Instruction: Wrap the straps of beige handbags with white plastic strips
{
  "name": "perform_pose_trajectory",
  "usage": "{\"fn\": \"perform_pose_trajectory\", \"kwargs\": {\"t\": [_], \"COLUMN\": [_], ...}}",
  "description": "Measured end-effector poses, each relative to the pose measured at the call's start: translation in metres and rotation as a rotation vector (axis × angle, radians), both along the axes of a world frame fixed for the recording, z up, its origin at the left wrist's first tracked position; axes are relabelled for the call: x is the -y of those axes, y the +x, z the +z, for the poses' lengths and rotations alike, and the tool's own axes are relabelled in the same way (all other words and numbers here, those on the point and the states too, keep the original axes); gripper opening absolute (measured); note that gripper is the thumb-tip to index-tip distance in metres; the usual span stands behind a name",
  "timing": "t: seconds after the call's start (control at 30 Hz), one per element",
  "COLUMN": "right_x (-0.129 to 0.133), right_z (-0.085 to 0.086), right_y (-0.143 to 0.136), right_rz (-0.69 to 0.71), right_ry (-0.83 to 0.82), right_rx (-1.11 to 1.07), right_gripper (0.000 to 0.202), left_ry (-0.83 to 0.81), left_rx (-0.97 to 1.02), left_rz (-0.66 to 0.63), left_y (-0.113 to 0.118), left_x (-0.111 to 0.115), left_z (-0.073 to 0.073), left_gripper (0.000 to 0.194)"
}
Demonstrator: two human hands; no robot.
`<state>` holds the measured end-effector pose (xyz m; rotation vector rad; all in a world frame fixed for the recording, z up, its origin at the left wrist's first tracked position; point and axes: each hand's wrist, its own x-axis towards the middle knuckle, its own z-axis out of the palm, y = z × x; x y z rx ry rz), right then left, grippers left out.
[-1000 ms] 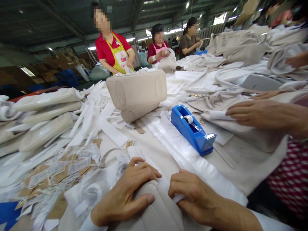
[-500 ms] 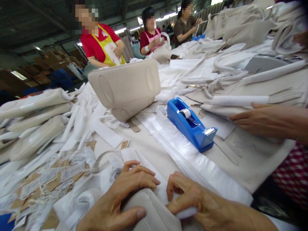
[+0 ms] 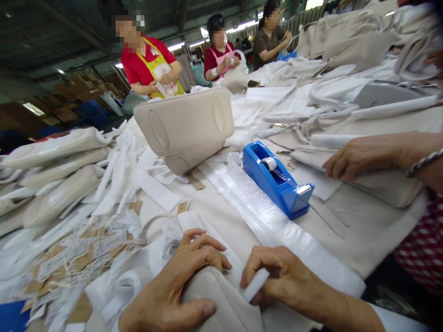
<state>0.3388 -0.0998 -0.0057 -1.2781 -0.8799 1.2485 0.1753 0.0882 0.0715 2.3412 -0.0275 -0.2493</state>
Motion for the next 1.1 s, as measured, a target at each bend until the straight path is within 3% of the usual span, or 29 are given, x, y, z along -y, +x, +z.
{"fn": "perform_pose_trajectory", "kwargs": {"t": [0.17, 0.37, 0.53, 0.63, 0.7, 0.8, 0.97, 1.03, 1.1], "right_x": [-0.01, -0.029, -0.022, -0.019, -0.021, -0.029, -0.047, -0.049, -0.045], "right_z": [0.002, 0.018, 0.024, 0.022, 0.019, 0.016, 0.02, 0.02, 0.017], "right_y": [-0.008, -0.011, -0.011, -0.013, -0.013, -0.01, -0.007, -0.012, -0.019], "right_rz": [0.003, 0.097, 0.073, 0.021, 0.015, 0.136, 0.331, 0.282, 0.142], "right_ry": [0.003, -0.074, -0.035, -0.08, -0.13, -0.172, -0.109, -0.116, -0.127], "right_rx": [0.193, 0.544, 0.343, 0.197, 0.157, 0.173, 0.324, 0.298, 0.196], "right_gripper": [0.013, 0.019, 0.021, 0.005, 0.009, 0.011, 0.013, 0.012, 0.01], "left_ry": [0.0, 0.004, -0.019, -0.027, -0.02, 0.005, 0.048, 0.045, 0.038], "left_rx": [0.007, 0.038, 0.101, 0.132, 0.145, 0.158, 0.176, 0.188, 0.19], "left_rz": [0.018, 0.067, 0.089, 0.096, 0.099, 0.106, 0.118, 0.133, 0.132], "left_y": [0.001, 0.001, -0.001, -0.002, -0.002, -0.001, -0.002, -0.003, -0.003], "left_x": [0.004, 0.009, 0.01, 0.011, 0.012, 0.015, 0.016, 0.015, 0.014], "left_z": [-0.001, -0.003, -0.002, -0.004, -0.005, -0.006, -0.009, -0.009, -0.009], "left_gripper": [0.034, 0.028, 0.025, 0.026, 0.027, 0.027, 0.024, 0.025, 0.026]}}
